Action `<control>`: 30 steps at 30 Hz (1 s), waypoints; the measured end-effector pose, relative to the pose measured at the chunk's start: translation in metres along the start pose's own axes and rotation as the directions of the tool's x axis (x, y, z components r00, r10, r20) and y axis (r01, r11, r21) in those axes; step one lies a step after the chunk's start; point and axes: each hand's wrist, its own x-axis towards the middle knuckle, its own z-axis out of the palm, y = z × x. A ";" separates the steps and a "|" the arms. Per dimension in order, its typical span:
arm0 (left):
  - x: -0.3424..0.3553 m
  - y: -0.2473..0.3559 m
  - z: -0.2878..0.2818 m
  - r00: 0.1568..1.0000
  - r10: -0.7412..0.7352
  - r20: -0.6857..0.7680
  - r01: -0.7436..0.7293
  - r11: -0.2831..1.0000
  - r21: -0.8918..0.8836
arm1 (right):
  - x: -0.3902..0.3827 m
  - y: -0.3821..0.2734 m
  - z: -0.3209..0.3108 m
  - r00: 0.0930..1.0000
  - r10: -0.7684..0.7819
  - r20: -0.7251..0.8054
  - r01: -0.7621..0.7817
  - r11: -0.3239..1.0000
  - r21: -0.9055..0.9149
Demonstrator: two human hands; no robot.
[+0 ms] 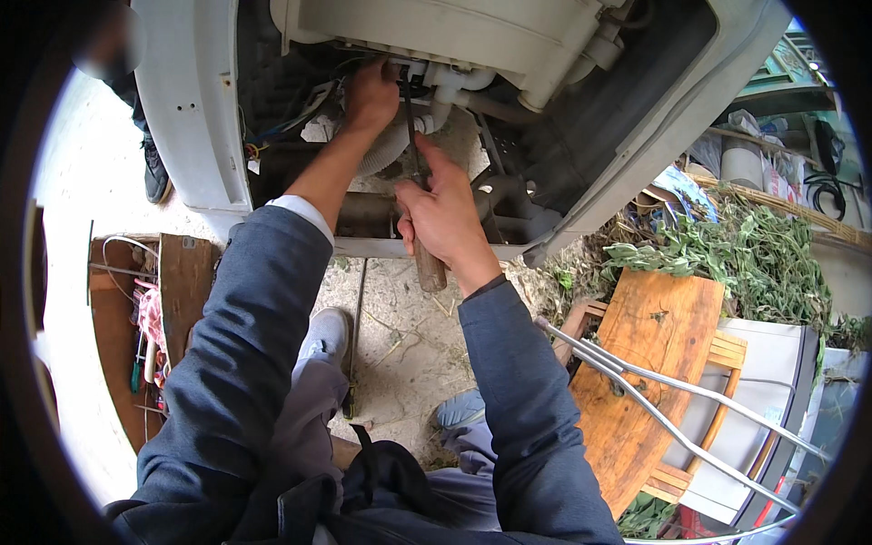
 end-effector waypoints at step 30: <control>-0.017 -0.012 -0.010 0.944 -0.152 0.292 0.199 0.970 -0.139 | -0.284 0.205 -0.122 0.887 0.462 0.014 -0.397 0.778 -0.487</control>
